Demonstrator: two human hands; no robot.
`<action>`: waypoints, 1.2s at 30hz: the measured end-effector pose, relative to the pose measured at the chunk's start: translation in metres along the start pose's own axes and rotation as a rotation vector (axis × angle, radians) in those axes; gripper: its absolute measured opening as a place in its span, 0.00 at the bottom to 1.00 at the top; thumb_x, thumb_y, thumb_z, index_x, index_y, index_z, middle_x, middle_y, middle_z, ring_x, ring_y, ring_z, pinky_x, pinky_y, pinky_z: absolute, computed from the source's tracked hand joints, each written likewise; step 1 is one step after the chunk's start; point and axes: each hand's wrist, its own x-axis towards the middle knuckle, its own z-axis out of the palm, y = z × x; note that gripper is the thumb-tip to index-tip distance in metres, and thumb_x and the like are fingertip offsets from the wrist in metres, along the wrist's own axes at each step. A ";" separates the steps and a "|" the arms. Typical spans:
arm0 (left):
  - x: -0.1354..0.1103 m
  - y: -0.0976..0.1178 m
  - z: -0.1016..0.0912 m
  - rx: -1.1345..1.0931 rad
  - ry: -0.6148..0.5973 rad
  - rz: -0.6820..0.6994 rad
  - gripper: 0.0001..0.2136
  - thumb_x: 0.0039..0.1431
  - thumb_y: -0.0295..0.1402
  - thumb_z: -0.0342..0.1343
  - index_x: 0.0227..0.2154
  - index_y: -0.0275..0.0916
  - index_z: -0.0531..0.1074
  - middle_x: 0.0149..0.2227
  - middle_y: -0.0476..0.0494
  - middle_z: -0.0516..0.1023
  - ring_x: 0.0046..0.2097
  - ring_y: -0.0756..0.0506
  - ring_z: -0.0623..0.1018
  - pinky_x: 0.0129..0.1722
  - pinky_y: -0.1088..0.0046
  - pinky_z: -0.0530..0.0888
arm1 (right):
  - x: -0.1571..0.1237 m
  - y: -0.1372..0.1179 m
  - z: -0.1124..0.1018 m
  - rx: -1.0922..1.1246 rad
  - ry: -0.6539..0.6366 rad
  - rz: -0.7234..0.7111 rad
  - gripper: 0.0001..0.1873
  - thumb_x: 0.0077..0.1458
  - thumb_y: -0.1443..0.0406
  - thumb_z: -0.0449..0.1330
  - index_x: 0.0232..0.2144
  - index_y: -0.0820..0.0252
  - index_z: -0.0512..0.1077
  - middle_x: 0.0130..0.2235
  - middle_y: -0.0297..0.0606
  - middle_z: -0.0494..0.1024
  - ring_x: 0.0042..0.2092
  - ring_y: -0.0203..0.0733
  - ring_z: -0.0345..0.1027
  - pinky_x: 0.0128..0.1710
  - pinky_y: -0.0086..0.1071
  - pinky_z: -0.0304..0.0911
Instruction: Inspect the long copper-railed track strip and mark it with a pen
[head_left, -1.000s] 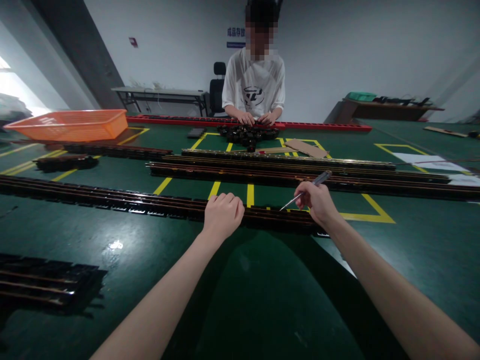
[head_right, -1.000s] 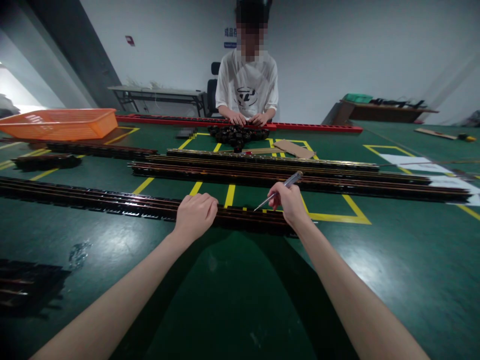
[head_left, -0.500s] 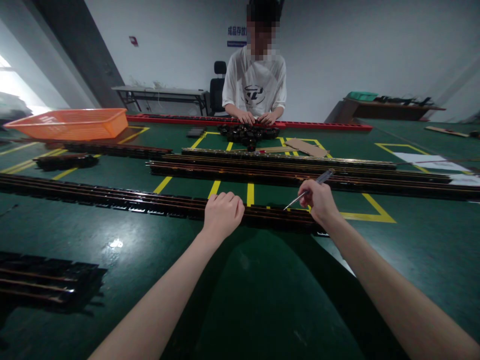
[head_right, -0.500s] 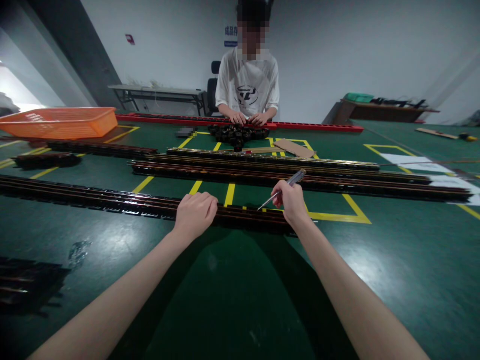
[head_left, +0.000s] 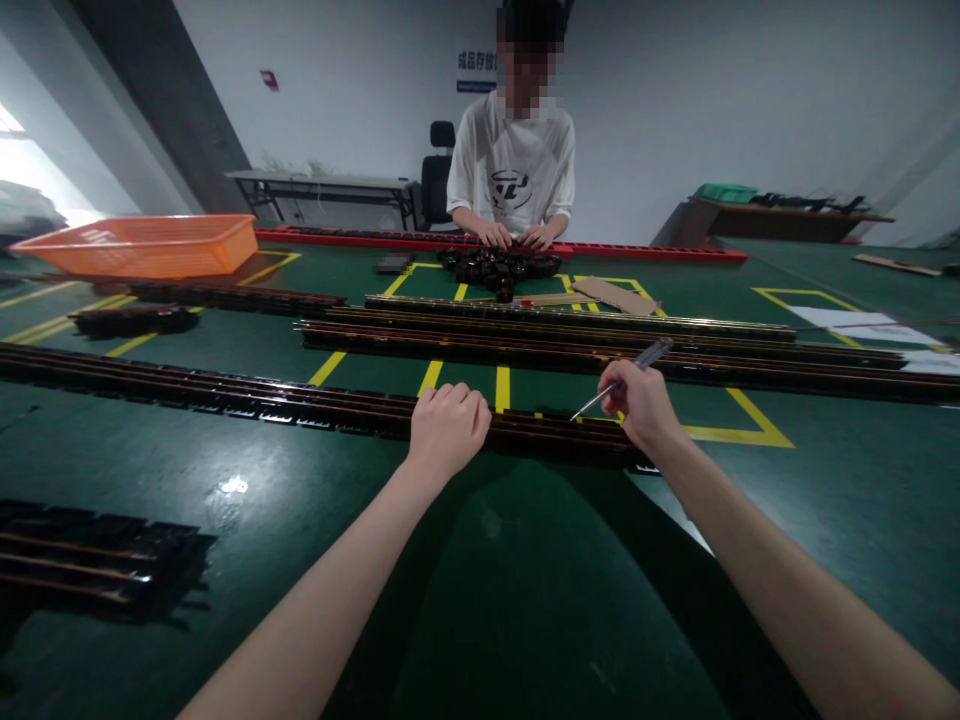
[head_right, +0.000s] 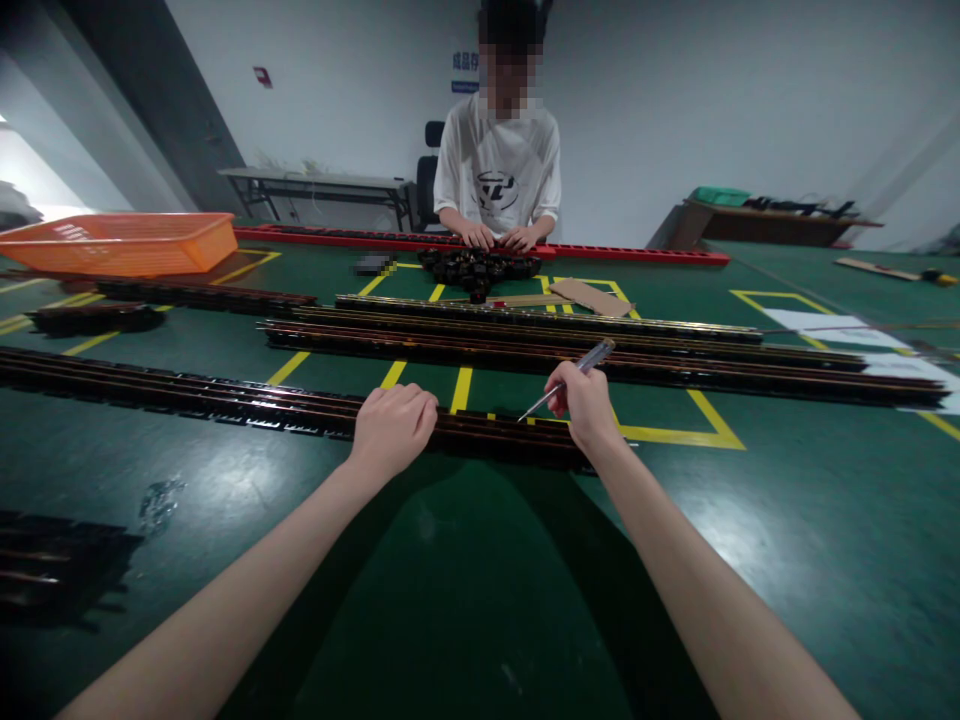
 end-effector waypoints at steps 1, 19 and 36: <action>0.000 0.000 0.000 0.001 0.000 -0.002 0.20 0.65 0.33 0.39 0.28 0.35 0.75 0.31 0.42 0.78 0.31 0.46 0.75 0.33 0.67 0.67 | 0.000 0.000 0.000 -0.001 0.001 -0.006 0.08 0.34 0.67 0.55 0.09 0.59 0.63 0.09 0.32 0.61 0.13 0.30 0.53 0.12 0.25 0.50; 0.002 0.001 -0.004 -0.022 -0.008 -0.110 0.17 0.61 0.32 0.41 0.25 0.36 0.74 0.30 0.42 0.79 0.31 0.46 0.74 0.41 0.61 0.65 | -0.004 -0.004 0.001 -0.050 -0.083 -0.036 0.08 0.36 0.65 0.56 0.11 0.59 0.65 0.11 0.31 0.63 0.15 0.30 0.55 0.15 0.25 0.52; 0.003 -0.012 -0.014 0.051 -0.070 -0.307 0.18 0.60 0.31 0.39 0.25 0.36 0.74 0.32 0.40 0.79 0.33 0.44 0.75 0.46 0.57 0.60 | -0.010 -0.004 0.008 -0.001 -0.338 0.006 0.10 0.39 0.60 0.61 0.16 0.62 0.69 0.16 0.33 0.71 0.17 0.30 0.61 0.17 0.24 0.57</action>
